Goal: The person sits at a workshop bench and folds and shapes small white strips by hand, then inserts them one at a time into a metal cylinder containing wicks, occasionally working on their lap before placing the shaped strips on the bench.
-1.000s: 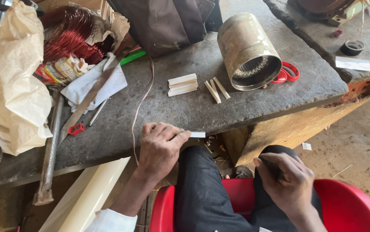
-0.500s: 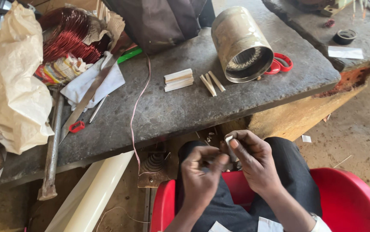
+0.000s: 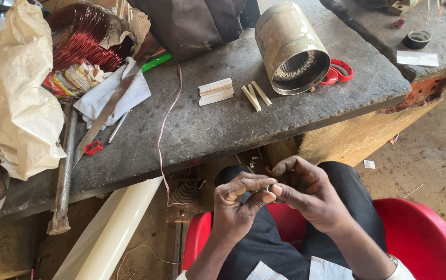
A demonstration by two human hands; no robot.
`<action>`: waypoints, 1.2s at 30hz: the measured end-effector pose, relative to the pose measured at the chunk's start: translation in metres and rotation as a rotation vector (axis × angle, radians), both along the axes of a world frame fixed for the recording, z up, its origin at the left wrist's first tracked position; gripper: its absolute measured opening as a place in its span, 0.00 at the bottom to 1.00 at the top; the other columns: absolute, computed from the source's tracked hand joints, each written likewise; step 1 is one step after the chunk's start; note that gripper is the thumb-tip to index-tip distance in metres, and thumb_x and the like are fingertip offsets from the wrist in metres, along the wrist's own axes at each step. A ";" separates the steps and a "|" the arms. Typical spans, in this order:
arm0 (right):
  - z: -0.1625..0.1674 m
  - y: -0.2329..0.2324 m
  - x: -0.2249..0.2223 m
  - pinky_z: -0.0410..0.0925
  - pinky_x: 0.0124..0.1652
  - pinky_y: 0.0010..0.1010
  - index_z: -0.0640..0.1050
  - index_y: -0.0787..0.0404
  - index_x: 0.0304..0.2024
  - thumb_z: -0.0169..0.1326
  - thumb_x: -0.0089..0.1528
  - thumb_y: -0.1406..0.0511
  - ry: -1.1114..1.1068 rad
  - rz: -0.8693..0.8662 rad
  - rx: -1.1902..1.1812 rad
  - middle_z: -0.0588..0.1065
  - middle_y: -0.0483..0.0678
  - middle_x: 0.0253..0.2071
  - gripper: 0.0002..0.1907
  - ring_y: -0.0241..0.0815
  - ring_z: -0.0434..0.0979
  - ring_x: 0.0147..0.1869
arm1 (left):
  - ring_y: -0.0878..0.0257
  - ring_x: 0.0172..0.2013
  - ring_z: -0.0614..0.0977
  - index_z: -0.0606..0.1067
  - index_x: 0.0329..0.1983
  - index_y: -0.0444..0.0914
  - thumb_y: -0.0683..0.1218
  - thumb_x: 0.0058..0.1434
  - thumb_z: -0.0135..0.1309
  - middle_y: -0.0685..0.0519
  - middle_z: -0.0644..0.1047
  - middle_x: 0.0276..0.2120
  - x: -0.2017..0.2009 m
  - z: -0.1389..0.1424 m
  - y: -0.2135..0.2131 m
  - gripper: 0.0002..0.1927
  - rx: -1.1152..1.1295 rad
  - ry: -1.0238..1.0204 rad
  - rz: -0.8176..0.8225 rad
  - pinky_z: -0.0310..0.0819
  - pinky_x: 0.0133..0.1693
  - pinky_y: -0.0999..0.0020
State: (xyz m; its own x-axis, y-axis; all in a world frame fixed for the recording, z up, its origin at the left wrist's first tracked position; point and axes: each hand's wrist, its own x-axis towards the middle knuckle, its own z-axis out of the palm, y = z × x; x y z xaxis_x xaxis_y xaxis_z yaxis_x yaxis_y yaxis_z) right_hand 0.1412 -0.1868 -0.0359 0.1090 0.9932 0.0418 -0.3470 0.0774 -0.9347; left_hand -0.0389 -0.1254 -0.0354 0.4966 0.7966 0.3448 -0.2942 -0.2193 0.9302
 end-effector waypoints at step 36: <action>0.010 -0.009 -0.028 0.71 0.42 0.27 0.84 0.61 0.39 0.69 0.53 0.68 -0.742 -0.426 0.338 0.84 0.45 0.33 0.12 0.35 0.83 0.35 | 0.68 0.41 0.83 0.77 0.38 0.32 0.41 0.66 0.62 0.48 0.82 0.39 0.012 -0.020 -0.007 0.07 -0.110 -0.253 0.125 0.79 0.46 0.72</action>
State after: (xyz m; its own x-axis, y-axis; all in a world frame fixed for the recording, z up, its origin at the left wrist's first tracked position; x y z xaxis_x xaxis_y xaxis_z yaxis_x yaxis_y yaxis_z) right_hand 0.1132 -0.1960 -0.0261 0.2922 0.7975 0.5279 0.4530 0.3707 -0.8108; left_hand -0.0271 -0.1326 -0.0553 0.3014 0.8855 0.3537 -0.4968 -0.1708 0.8509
